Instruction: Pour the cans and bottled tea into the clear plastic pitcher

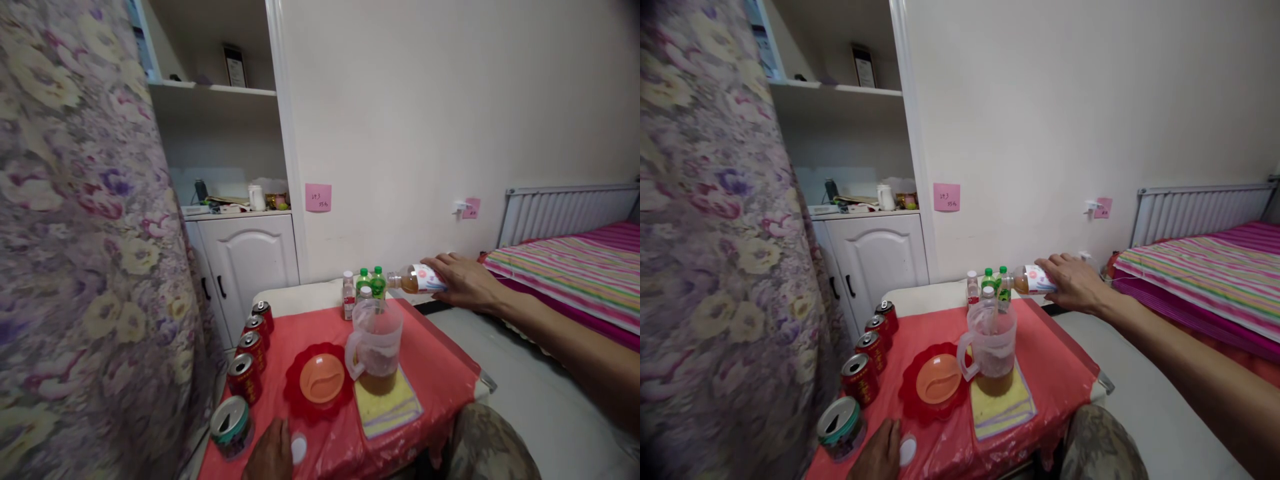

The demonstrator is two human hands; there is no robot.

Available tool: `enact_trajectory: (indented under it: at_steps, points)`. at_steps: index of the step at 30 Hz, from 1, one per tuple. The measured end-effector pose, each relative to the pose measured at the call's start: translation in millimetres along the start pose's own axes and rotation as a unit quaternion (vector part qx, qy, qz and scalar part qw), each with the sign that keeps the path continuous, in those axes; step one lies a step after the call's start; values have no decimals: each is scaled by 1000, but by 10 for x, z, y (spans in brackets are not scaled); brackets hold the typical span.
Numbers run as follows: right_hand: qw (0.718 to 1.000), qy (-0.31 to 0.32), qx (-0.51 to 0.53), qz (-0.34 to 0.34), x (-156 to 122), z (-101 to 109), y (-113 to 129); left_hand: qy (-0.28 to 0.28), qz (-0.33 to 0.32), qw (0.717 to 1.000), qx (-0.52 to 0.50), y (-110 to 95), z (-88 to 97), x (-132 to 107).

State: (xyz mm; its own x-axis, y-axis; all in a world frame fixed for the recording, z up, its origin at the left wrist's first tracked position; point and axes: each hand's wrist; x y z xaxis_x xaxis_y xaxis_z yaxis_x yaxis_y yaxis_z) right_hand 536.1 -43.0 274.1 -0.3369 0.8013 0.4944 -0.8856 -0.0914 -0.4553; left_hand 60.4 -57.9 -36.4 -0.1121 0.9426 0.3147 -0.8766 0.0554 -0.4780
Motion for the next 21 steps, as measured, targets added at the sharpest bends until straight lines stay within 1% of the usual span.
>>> enact_trajectory:
  at_steps: [8,16,21]
  points:
    - [1000,-1,6,5,-8,21,5,27,20,999,-13,-77,70,-5]
    - [1000,4,7,5,-16,4,13,28,25,999,-14,-111,101,-17]
    - [1000,9,15,5,-12,-26,23,19,21,999,-18,-94,77,-22]
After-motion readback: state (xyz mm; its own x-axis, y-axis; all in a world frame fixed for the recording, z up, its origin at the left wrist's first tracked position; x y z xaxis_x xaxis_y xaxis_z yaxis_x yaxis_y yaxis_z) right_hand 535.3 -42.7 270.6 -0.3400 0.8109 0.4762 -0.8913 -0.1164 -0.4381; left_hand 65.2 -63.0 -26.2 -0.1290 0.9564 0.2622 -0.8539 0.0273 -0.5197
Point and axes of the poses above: each hand's wrist, its own x-axis towards the middle knuckle, its own z-axis out of the back of the hand, y = z × x, and after that the axes turned 13 degrees about -x, right-handed
